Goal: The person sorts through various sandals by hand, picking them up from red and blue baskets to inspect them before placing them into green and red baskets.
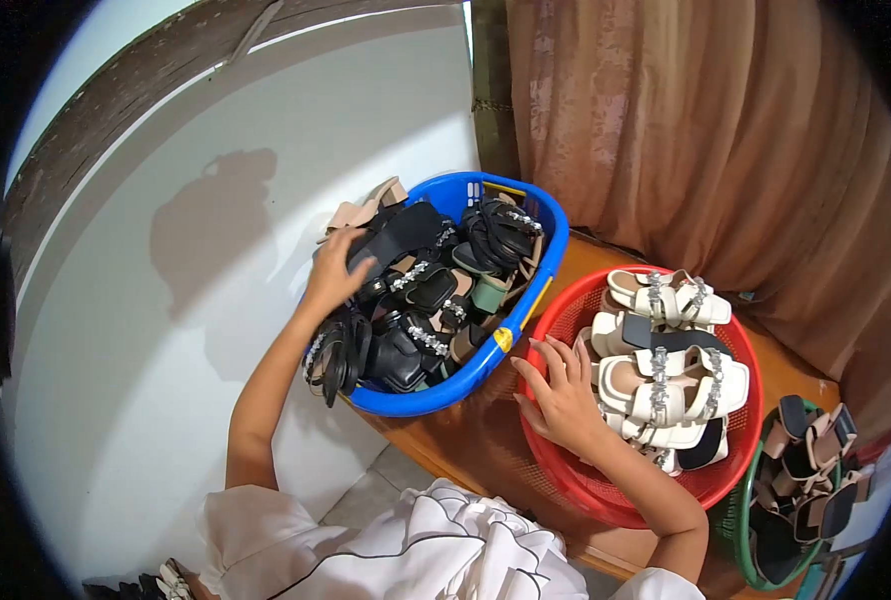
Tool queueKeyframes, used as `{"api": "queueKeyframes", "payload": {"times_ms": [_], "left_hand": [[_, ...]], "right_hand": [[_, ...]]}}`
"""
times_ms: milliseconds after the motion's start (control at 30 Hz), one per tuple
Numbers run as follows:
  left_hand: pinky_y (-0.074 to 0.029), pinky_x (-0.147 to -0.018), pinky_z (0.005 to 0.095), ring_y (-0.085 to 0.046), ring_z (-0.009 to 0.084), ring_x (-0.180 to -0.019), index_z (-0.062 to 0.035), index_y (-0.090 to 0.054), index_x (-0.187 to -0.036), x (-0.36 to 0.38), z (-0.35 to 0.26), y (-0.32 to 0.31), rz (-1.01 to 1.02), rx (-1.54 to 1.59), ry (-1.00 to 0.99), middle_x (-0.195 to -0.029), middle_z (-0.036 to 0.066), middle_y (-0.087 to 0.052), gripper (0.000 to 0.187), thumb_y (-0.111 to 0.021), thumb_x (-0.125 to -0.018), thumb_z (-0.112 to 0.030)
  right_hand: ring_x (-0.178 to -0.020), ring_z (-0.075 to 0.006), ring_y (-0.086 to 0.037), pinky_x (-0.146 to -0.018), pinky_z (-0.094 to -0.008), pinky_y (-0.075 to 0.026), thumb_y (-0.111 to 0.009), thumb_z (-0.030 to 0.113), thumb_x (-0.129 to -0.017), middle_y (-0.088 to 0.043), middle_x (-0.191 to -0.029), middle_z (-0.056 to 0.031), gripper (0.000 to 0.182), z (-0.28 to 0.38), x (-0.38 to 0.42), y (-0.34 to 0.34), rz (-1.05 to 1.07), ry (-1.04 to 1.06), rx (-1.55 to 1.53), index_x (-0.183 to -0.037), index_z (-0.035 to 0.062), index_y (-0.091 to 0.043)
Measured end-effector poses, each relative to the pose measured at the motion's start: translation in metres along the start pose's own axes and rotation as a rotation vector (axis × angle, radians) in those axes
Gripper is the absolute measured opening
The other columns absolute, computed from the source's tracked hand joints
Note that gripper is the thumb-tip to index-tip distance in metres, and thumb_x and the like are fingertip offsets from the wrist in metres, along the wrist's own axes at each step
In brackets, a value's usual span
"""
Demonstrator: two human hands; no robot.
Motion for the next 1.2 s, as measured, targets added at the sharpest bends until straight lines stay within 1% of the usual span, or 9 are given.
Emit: {"api": "queueKeyframes", "payload": {"times_ms": [167, 267, 300, 400, 467, 700, 967, 1133, 1200], "left_hand": [[-0.039, -0.082, 0.039, -0.047, 0.0296, -0.103, -0.0021, -0.047, -0.109, 0.003, 0.103, -0.011, -0.091, -0.27, 0.021, -0.11, 0.014, -0.05, 0.045, -0.063, -0.069, -0.016], [-0.04, -0.08, 0.0384, -0.049, 0.028, -0.1, -0.0003, -0.048, -0.107, 0.0, 0.121, -0.027, -0.02, -0.301, 0.013, -0.107, 0.013, -0.053, 0.042, -0.062, -0.07, -0.015], [-0.041, -0.077, 0.0376, -0.053, 0.0287, -0.092, -0.0015, -0.052, -0.101, -0.003, 0.113, -0.024, -0.056, -0.295, -0.057, -0.099, 0.013, -0.055, 0.034, -0.061, -0.07, -0.013], [-0.042, -0.072, 0.0377, -0.054, 0.0302, -0.085, -0.0025, -0.054, -0.094, -0.012, 0.128, -0.036, 0.055, -0.233, 0.034, -0.092, 0.014, -0.056, 0.026, -0.06, -0.07, -0.01], [-0.042, -0.067, 0.0393, -0.053, 0.031, -0.075, -0.0031, -0.053, -0.083, -0.023, 0.136, -0.039, -0.032, -0.293, -0.018, -0.082, 0.013, -0.054, 0.014, -0.058, -0.07, -0.008], [-0.031, -0.07, 0.0352, -0.049, 0.0199, -0.076, -0.0089, -0.05, -0.082, -0.058, 0.054, 0.004, -0.177, -0.504, -0.29, -0.078, 0.004, -0.049, 0.01, -0.052, -0.072, -0.009], [-0.03, -0.063, 0.031, -0.044, 0.015, -0.064, -0.0108, -0.052, -0.079, -0.022, -0.072, 0.036, -0.302, -0.488, -0.637, -0.068, 0.001, -0.043, 0.006, -0.051, -0.073, -0.011], [-0.031, -0.063, 0.0303, -0.043, 0.01, -0.059, -0.0126, -0.053, -0.079, 0.019, -0.159, 0.041, -0.297, -0.383, -0.888, -0.066, -0.003, -0.044, 0.006, -0.054, -0.074, -0.014], [-0.033, -0.068, 0.0308, -0.05, 0.0096, -0.067, -0.0131, -0.055, -0.08, 0.036, -0.187, 0.039, -0.33, -0.287, -1.001, -0.074, -0.003, -0.051, 0.006, -0.055, -0.075, -0.015]], "right_hand": [[-0.113, -0.0323, -0.033, -0.096, -0.0538, -0.019, -0.063, 0.021, -0.067, -0.039, -0.117, -0.0138, 0.047, 0.012, -0.007, -0.015, 0.071, 0.022, -0.046, -0.11, 0.0117, -0.047], [-0.114, -0.0321, -0.033, -0.096, -0.0543, -0.02, -0.062, 0.021, -0.067, -0.039, -0.117, -0.0137, 0.046, 0.011, -0.005, -0.021, 0.091, 0.023, -0.052, -0.11, 0.012, -0.047], [-0.114, -0.032, -0.033, -0.096, -0.0544, -0.02, -0.062, 0.022, -0.067, -0.039, -0.117, -0.0137, 0.047, 0.011, -0.004, -0.025, 0.099, 0.027, -0.044, -0.11, 0.0121, -0.047], [-0.114, -0.0317, -0.033, -0.096, -0.0548, -0.019, -0.063, 0.022, -0.066, -0.039, -0.117, -0.0135, 0.048, 0.016, 0.001, -0.033, 0.14, 0.039, -0.047, -0.111, 0.0121, -0.046], [-0.114, -0.0319, -0.033, -0.096, -0.0548, -0.019, -0.063, 0.022, -0.066, -0.039, -0.117, -0.0139, 0.049, 0.018, 0.005, -0.033, 0.157, 0.055, -0.035, -0.111, 0.0114, -0.046], [-0.112, -0.0325, -0.033, -0.096, -0.0546, -0.02, -0.065, 0.023, -0.066, -0.038, -0.117, -0.0153, 0.051, 0.015, 0.015, -0.025, 0.183, 0.057, 0.009, -0.112, 0.0112, -0.046], [-0.111, -0.0333, -0.035, -0.094, -0.0495, -0.027, -0.063, 0.019, -0.067, -0.037, -0.118, -0.0169, 0.05, -0.001, 0.014, -0.004, 0.092, -0.001, -0.051, -0.112, 0.0093, -0.045], [-0.109, -0.0379, -0.034, -0.091, -0.0432, -0.031, -0.061, 0.013, -0.072, -0.033, -0.116, -0.0216, 0.049, -0.029, 0.013, 0.028, -0.095, -0.28, -0.346, -0.115, 0.004, -0.04], [-0.11, -0.0396, -0.033, -0.092, -0.0435, -0.031, -0.061, 0.012, -0.073, -0.026, -0.12, -0.0234, 0.054, -0.048, 0.023, 0.05, -0.352, -0.367, -0.319, -0.118, 0.0021, -0.034]]}}
Point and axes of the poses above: each hand's wrist, its own x-axis away from the middle knuckle, its own y-axis out of the back of the hand, z = x × y, the point moved 8 cm from there along -x, towards the middle knuckle
